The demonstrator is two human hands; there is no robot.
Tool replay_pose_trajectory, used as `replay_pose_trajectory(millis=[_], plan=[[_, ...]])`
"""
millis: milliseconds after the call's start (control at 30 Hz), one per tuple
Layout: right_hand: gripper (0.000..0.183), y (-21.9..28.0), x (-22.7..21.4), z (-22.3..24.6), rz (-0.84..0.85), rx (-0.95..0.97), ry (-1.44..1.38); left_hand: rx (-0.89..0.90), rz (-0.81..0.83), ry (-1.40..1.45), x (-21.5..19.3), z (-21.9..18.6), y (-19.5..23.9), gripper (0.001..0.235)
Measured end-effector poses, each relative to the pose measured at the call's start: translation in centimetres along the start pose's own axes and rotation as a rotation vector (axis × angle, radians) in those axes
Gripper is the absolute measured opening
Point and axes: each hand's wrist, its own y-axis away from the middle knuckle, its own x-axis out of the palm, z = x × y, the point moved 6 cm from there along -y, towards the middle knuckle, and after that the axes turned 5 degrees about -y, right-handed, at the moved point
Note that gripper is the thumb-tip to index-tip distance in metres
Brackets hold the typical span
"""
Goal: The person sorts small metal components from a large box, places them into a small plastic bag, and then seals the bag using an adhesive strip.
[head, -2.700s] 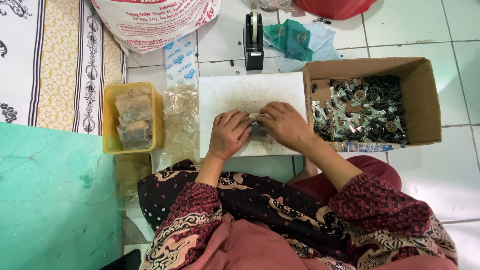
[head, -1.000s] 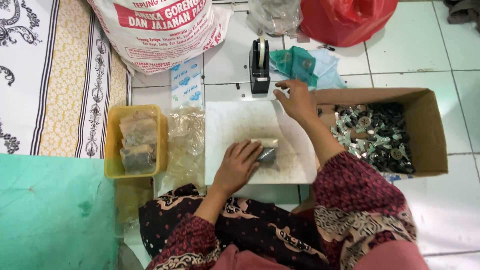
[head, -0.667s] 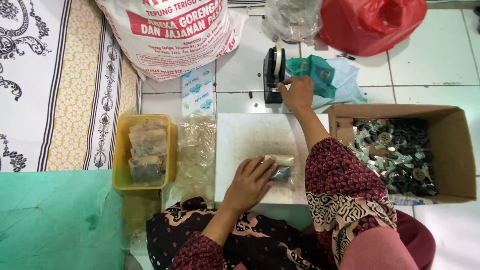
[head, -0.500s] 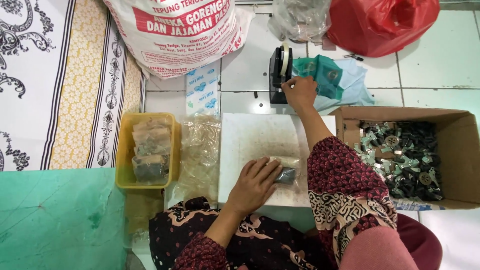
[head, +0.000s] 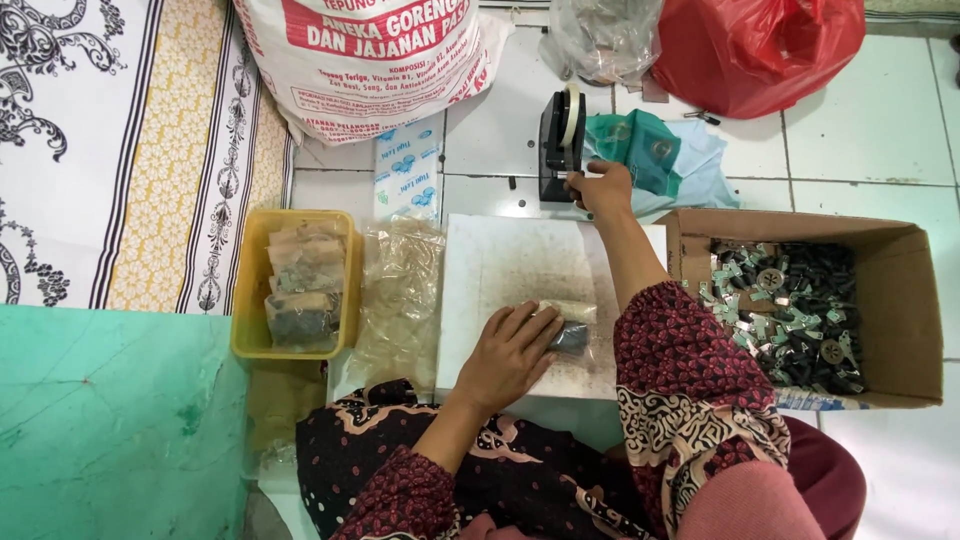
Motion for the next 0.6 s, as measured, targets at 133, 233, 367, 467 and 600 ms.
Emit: replay_pose_trajectory(millis=[133,233,367,467,600], plan=[[0.065,-0.7,0.4,-0.7,0.01,0.056,0.044,0.008,0.012,-0.002,0.0,-0.1,0.1,0.043],[0.063,-1.2,1.2,-1.0,0.041,0.134,0.093,0.007,0.016,0.0,-0.3,0.0,-0.2,0.043],[0.063,-2.5,1.6,-2.5,0.04,0.141,0.208,0.012,0.013,0.005,-0.5,0.0,-0.2,0.042],[0.062,-1.9,1.4,-1.2,0.041,0.098,0.359,0.023,-0.002,-0.003,-0.3,0.4,-0.5,0.042],[0.067,-1.8,-0.5,-0.7,0.054,-0.139,0.245,0.029,-0.001,-0.022,0.5,0.2,0.3,0.043]])
